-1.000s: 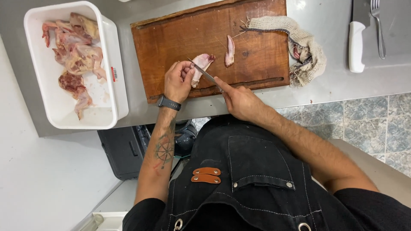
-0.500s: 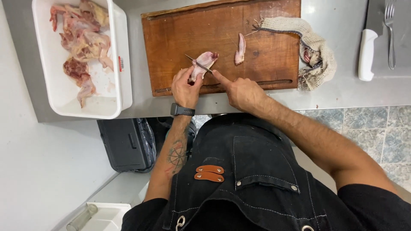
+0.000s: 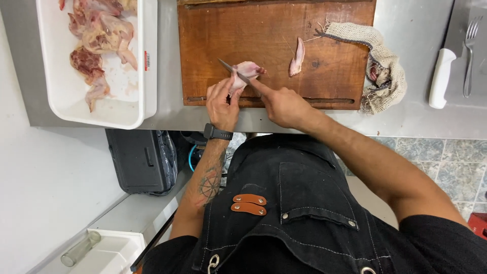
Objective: Cutting and separating raw chicken parts on a wooden cutting board using a knife in a commercial kitchen setting.
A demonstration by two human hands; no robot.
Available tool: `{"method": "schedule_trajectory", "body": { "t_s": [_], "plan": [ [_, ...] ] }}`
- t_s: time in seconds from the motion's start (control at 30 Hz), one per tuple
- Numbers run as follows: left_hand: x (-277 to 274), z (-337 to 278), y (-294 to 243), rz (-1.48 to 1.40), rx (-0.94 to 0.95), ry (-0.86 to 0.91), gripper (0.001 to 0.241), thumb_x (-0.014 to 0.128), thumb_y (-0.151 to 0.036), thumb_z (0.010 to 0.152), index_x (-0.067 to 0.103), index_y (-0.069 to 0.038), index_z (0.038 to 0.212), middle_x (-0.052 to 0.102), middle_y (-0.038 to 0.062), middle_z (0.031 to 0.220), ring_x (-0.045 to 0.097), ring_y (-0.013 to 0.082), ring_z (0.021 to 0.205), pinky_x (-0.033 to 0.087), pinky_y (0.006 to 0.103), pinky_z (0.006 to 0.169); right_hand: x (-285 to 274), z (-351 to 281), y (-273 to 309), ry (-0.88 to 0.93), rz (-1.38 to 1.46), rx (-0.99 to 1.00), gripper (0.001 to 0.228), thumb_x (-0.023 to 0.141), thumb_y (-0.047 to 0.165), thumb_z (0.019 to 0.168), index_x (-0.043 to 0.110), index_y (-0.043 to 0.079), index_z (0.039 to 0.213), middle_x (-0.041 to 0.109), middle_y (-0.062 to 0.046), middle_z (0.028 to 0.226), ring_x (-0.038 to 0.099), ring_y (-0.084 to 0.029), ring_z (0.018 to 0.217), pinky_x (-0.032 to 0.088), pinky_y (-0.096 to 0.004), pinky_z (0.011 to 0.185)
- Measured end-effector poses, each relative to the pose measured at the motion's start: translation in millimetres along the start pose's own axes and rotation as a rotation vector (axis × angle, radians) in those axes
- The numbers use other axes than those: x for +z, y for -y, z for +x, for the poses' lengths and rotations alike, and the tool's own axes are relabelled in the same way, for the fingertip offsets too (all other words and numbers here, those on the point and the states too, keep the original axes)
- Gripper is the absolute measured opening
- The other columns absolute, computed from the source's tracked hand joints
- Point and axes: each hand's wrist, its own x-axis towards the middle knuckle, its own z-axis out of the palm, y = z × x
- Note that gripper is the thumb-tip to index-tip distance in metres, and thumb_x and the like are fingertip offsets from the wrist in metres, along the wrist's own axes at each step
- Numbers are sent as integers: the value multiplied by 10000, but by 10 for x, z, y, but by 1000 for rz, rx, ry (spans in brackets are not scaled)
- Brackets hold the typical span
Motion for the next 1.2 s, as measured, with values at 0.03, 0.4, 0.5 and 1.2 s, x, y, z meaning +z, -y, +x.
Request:
{"method": "schedule_trajectory", "body": {
  "t_s": [0.03, 0.4, 0.5, 1.2],
  "plan": [
    [-10, 8, 3, -2, -1, -1, 435, 900, -138, 927, 782, -83, 1342, 776, 129, 1234, 705, 366, 1147, 548, 485, 1063, 11, -13, 67, 0, -2, 1, 611, 440, 252, 1116, 360, 356, 1713, 766, -314, 1191, 729, -557, 1097, 594, -651, 973],
    [31, 1, 104, 75, 121, -85, 349, 816, -79, 983, 801, -115, 1330, 789, 106, 1138, 726, 325, 1027, 621, 410, 917, 504, 99, 133, -75, -186, 61, 778, 458, 112, 1038, 216, 340, 1742, 772, -330, 992, 764, -581, 969, 642, -662, 831],
    [8, 13, 158, 211, 129, -123, 254, 820, -197, 1006, 831, -102, 1241, 767, 74, 1007, 705, 269, 905, 604, 336, 839, 618, 179, 248, -111, -226, 53, 801, 501, 106, 1027, 228, 319, 1749, 771, -325, 983, 772, -570, 953, 651, -648, 804],
    [-185, -68, -51, 311, 170, -122, 265, 904, -249, 946, 843, -106, 1160, 786, 74, 1006, 721, 232, 924, 569, 315, 832, 754, -820, -374, -198, -166, 116, 679, 436, 234, 1088, 292, 360, 1740, 769, -310, 849, 774, -574, 853, 636, -668, 759]
  ]
}}
